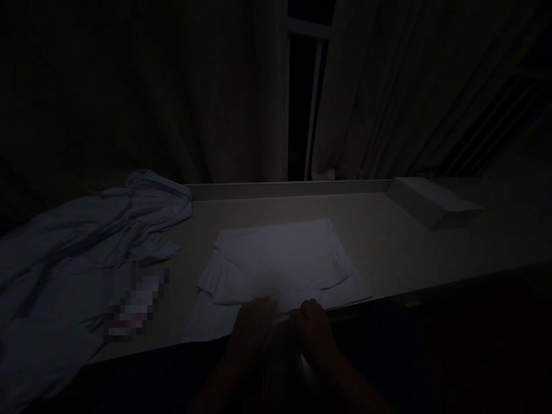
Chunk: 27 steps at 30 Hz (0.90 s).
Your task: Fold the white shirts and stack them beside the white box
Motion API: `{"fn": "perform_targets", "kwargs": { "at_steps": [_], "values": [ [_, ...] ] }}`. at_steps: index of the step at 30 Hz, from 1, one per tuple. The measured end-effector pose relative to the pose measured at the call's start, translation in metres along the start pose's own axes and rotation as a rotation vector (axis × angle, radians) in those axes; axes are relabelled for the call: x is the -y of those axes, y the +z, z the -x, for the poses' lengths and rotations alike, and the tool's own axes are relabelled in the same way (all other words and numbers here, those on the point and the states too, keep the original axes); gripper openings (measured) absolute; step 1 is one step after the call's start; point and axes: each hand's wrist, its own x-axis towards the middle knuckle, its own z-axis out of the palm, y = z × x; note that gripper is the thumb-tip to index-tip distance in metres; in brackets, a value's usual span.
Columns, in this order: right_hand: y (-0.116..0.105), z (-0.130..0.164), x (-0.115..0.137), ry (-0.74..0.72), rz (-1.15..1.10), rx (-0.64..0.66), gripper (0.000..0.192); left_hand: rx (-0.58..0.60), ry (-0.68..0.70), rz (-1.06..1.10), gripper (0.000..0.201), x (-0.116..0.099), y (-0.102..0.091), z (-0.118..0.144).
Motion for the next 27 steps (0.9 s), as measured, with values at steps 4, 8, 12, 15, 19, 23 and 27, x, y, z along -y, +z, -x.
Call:
{"fn": "perform_targets", "kwargs": {
  "at_steps": [4,8,12,15,19,23,27],
  "values": [
    [0.004,0.002,-0.007,-0.015,0.047,-0.016,0.017,-0.027,-0.008,0.014,0.047,0.001,0.009,0.001],
    [0.009,0.005,-0.009,-0.041,0.058,-0.024,0.021,-0.029,-0.024,0.030,0.048,-0.004,0.016,0.005],
    [0.013,0.007,-0.007,-0.038,0.071,-0.032,0.021,-0.038,-0.064,0.051,0.045,-0.006,0.017,0.003],
    [0.015,0.009,-0.009,-0.057,0.067,-0.046,0.022,-0.045,-0.057,0.058,0.044,-0.006,0.016,0.001],
    [0.016,0.012,-0.013,-0.103,0.063,-0.055,0.019,-0.077,-0.058,0.037,0.041,-0.006,0.016,-0.001],
    [0.015,0.015,-0.011,-0.099,0.064,-0.044,0.012,-0.094,-0.059,0.026,0.036,-0.011,0.013,-0.003],
    [-0.001,0.017,-0.016,-0.086,0.040,-0.058,0.020,-0.082,-0.010,0.033,0.041,-0.009,0.001,-0.003]
  ]
}}
